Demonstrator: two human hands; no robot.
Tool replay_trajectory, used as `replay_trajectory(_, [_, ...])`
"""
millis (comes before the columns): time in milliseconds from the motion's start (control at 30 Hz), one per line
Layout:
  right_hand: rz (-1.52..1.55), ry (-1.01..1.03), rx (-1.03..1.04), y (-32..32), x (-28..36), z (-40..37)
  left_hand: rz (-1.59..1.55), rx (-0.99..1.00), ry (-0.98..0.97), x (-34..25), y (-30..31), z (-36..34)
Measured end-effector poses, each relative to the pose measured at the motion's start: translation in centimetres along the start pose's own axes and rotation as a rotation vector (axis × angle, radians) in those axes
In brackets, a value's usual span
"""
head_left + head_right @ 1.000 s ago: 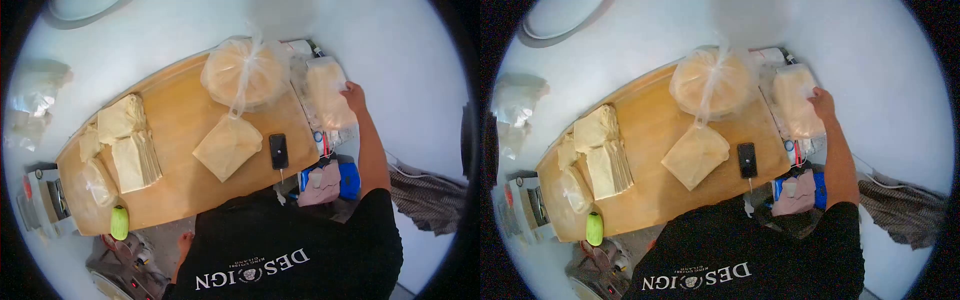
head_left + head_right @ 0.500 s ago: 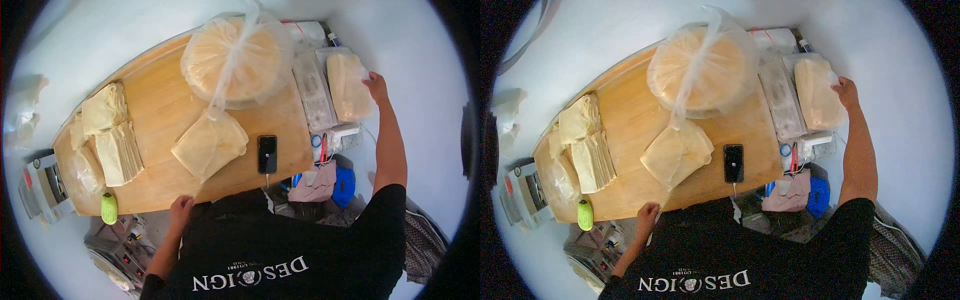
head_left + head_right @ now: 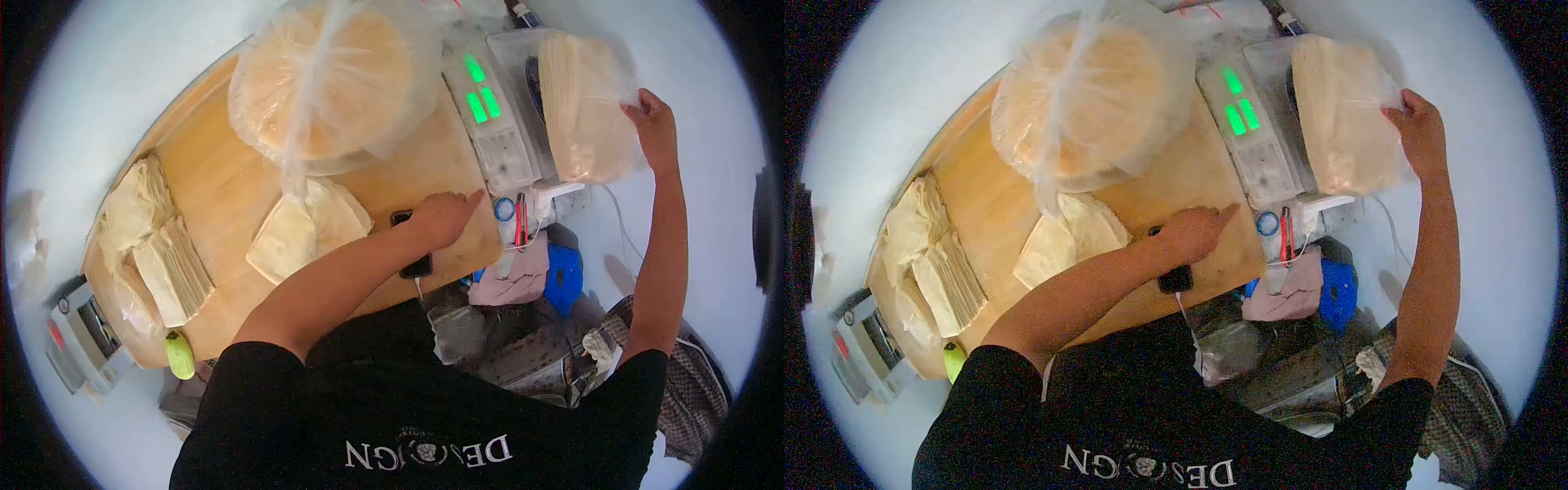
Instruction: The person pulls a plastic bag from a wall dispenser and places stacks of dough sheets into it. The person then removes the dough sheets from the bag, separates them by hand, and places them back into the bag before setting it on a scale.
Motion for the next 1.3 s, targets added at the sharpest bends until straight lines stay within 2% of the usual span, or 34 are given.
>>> replay_trajectory(100, [-0.134,-0.063,0.01,1.1,0.5,-1.5,0.056,-0.024,-0.066,-0.5,-0.6,2.5])
replay_trajectory(167, [0.024,-0.093,0.005,1.4,0.6,-2.4,0.17,-0.016,-0.063,-0.4,-1.0,3.7])
replay_trajectory(367, [-0.041,-0.136,0.017,1.8,1.0,-4.4,0.274,-0.057,-0.15,-0.6,-2.7,5.7])
replay_trajectory(500, [-0.085,-0.159,0.007,2.1,0.6,-5.5,0.279,-0.007,-0.128,0.0,-3.7,6.7])
replay_trajectory(667, [0.016,-0.204,-0.054,2.8,0.6,-6.9,0.21,-0.013,-0.094,0.5,-3.2,7.8])
replay_trajectory(933, [-0.099,-0.218,0.003,3.8,1.0,-8.1,0.176,-0.029,-0.1,1.3,-3.4,9.3])
replay_trajectory(1000, [-0.066,-0.206,-0.017,4.2,1.4,-8.3,0.167,-0.041,-0.102,0.8,-2.4,9.0])
replay_trajectory(1067, [-0.153,-0.257,0.044,4.0,0.6,-8.2,0.161,0.098,-0.016,1.3,-2.8,8.5])
replay_trajectory(1300, [0.038,-0.232,0.006,3.2,1.4,-7.8,-0.03,-0.02,-0.081,2.1,-3.5,0.9])
Point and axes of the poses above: each hand's wrist, its own z-axis towards the middle knuckle, its own y-axis out of the back of the hand, x = y × z, the point moved 10 cm from there along z, towards the middle knuckle, and after that the axes turned 13 degrees about -z, right-handed, at the moved point
